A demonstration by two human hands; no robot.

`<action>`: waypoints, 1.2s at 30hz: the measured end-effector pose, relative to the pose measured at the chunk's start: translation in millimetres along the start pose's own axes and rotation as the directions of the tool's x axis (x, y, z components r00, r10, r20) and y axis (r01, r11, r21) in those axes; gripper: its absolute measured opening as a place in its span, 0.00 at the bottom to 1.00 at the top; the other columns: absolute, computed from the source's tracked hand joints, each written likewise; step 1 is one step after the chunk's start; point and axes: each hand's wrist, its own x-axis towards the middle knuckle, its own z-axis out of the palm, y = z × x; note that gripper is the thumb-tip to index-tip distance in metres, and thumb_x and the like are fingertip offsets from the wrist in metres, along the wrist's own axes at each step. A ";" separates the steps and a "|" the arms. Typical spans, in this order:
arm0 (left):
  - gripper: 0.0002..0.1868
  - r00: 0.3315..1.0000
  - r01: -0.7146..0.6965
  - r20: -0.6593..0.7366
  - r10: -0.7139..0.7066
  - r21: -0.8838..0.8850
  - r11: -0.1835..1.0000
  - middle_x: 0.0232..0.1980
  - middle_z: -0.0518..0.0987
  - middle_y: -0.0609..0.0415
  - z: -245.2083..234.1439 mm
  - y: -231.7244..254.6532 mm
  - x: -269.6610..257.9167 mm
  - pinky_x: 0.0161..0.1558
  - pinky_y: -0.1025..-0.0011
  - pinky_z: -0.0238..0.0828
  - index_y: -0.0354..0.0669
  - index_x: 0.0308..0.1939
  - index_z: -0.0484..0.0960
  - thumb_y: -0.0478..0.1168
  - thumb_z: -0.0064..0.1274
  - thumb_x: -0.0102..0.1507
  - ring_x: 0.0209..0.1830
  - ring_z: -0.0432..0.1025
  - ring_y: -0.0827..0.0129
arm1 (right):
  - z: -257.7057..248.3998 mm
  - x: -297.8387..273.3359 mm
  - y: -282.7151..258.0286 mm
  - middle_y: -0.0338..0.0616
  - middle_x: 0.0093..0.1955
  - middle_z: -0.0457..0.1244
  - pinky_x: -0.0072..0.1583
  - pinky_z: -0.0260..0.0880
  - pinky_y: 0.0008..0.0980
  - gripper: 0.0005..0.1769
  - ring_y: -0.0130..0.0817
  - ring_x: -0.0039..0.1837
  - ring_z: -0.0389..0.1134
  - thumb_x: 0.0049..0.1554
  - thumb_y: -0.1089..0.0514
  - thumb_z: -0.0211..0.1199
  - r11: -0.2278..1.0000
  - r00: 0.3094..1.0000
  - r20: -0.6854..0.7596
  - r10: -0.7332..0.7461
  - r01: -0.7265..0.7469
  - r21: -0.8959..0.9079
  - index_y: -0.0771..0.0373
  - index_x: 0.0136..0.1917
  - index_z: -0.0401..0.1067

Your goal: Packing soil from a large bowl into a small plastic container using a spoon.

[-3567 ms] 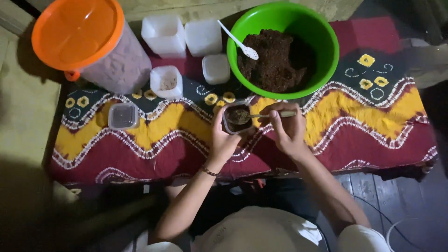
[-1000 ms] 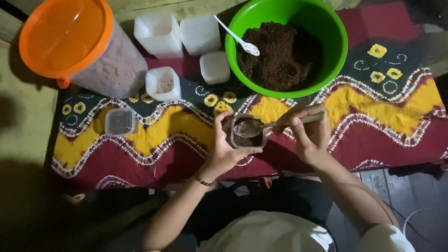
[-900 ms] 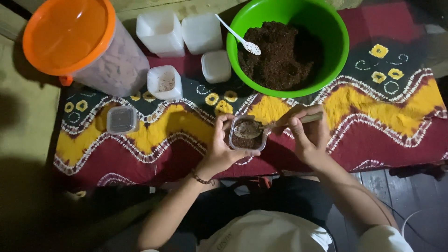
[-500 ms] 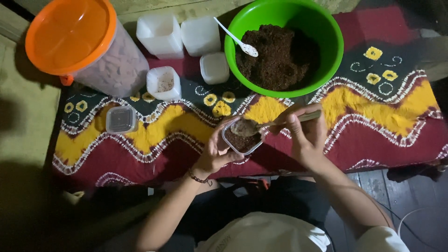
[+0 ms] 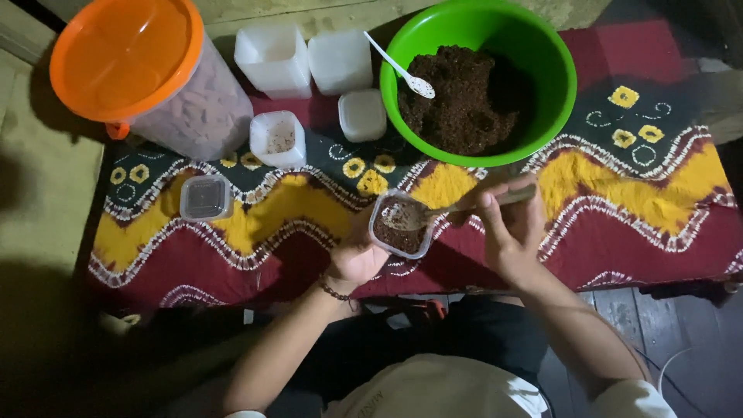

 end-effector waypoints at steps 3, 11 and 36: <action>0.41 0.998 0.013 -0.066 -0.016 -0.050 0.999 0.72 0.68 0.35 -7.2 -9.3 -12.3 0.70 0.38 0.58 0.35 0.74 0.61 0.43 0.55 0.58 0.73 0.62 0.43 | -11.1 -9.1 4.0 0.59 0.39 0.66 0.40 0.80 0.40 0.02 0.43 0.38 0.73 0.65 0.72 0.51 0.998 0.997 0.072 0.024 -0.028 0.050 0.71 0.52 0.61; 0.38 0.971 0.002 -0.231 -0.064 -0.259 0.966 0.76 0.64 0.39 16.1 -4.4 -11.7 0.74 0.39 0.51 0.39 0.76 0.61 0.43 0.48 0.62 0.74 0.60 0.43 | -15.1 -8.0 -15.3 0.62 0.45 0.69 0.44 0.82 0.41 0.04 0.44 0.42 0.76 0.65 0.71 0.52 0.994 0.989 0.131 -0.061 0.049 0.095 0.69 0.51 0.59; 0.29 0.901 0.222 -0.258 -0.348 -0.415 0.882 0.63 0.77 0.41 -7.8 -23.4 -29.8 0.42 0.53 0.69 0.41 0.63 0.76 0.55 0.34 0.68 0.52 0.75 0.40 | -8.3 -9.7 -16.2 0.62 0.44 0.69 0.44 0.80 0.42 0.04 0.46 0.40 0.76 0.63 0.72 0.53 0.991 0.982 0.189 0.004 -0.028 0.129 0.68 0.51 0.60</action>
